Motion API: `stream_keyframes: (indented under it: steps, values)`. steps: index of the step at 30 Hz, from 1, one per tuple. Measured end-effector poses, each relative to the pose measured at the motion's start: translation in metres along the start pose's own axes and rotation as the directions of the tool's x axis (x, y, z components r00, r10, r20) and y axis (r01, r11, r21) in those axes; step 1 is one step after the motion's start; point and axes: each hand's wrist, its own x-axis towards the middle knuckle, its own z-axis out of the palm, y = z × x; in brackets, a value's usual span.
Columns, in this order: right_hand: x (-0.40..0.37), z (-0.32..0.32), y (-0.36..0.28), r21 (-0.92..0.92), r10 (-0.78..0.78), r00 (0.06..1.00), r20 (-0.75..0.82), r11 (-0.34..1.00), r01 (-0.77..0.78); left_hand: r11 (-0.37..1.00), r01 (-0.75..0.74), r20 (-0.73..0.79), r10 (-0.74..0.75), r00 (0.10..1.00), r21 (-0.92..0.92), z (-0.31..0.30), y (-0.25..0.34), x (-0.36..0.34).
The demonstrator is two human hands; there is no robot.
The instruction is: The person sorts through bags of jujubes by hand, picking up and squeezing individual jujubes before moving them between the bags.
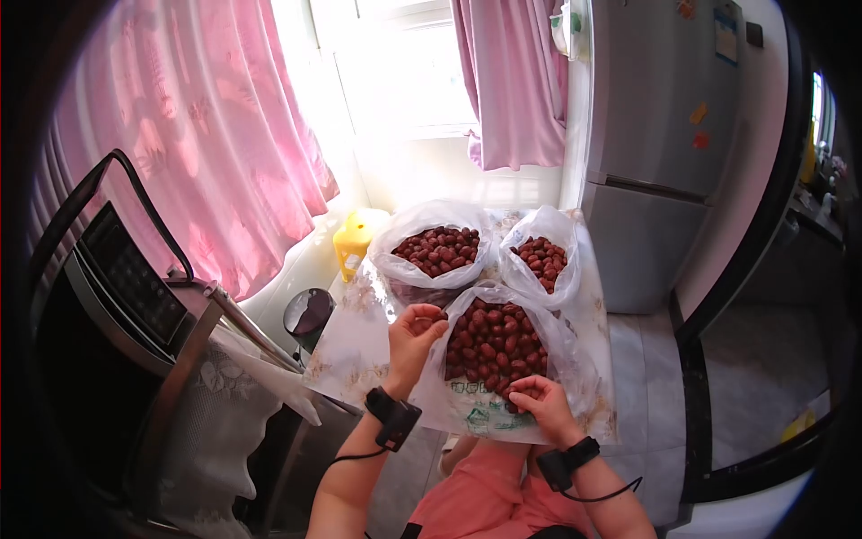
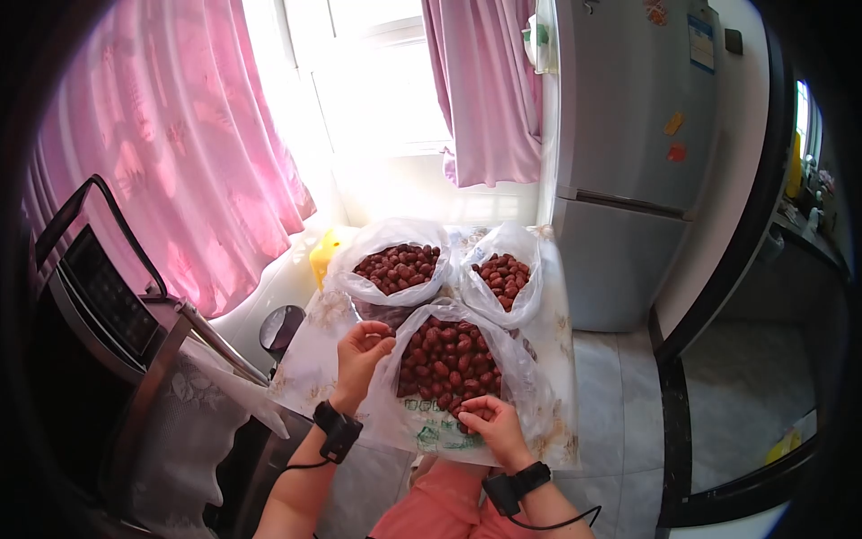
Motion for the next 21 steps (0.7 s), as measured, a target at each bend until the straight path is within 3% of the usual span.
stream_keyframes:
  steps: [2,4,6,8,10,12,14,16,18,21]
  values:
    - [0.001,-0.001,0.002,-0.007,-0.003,1.0,-0.003,1.0,0.003,0.993,0.015,0.002,-0.015,1.0,0.116,-0.008,0.0,0.025]
    - [0.001,0.0,0.001,-0.006,0.002,1.0,-0.003,1.0,-0.002,0.994,0.012,-0.026,-0.009,1.0,0.104,-0.011,0.002,0.055]
    - [0.001,0.002,-0.001,-0.023,-0.002,1.0,-0.013,1.0,0.002,0.996,-0.094,-0.044,0.094,0.995,-0.006,-0.005,0.001,0.08]
    - [0.001,0.0,0.002,-0.01,-0.005,1.0,-0.017,1.0,0.005,0.997,-0.068,-0.024,0.068,0.997,0.021,-0.001,-0.003,0.078]
    - [-0.001,-0.001,0.002,-0.023,-0.015,1.0,-0.021,1.0,0.015,0.999,0.005,0.051,-0.008,0.999,0.045,0.005,-0.006,0.063]
    - [0.001,0.0,0.003,-0.027,-0.022,0.999,-0.025,0.999,0.021,0.967,-0.055,0.153,0.017,0.988,0.249,0.011,-0.024,0.037]
    - [0.001,0.0,0.004,-0.03,-0.029,0.999,-0.025,0.999,0.028,0.989,-0.017,0.374,-0.041,0.927,0.149,0.029,-0.022,-0.005]
    - [-0.001,0.001,0.001,-0.014,-0.022,1.0,-0.016,1.0,0.021,0.948,-0.049,0.478,-0.114,0.871,0.316,0.037,-0.026,-0.039]
    - [-0.001,0.0,0.001,-0.004,-0.024,1.0,-0.004,1.0,0.024,0.894,-0.187,0.546,-0.075,0.834,0.407,0.041,-0.033,-0.058]
    - [0.0,-0.003,0.004,0.008,-0.019,1.0,0.006,1.0,0.019,0.879,-0.154,0.517,-0.118,0.848,0.451,0.044,-0.04,-0.075]
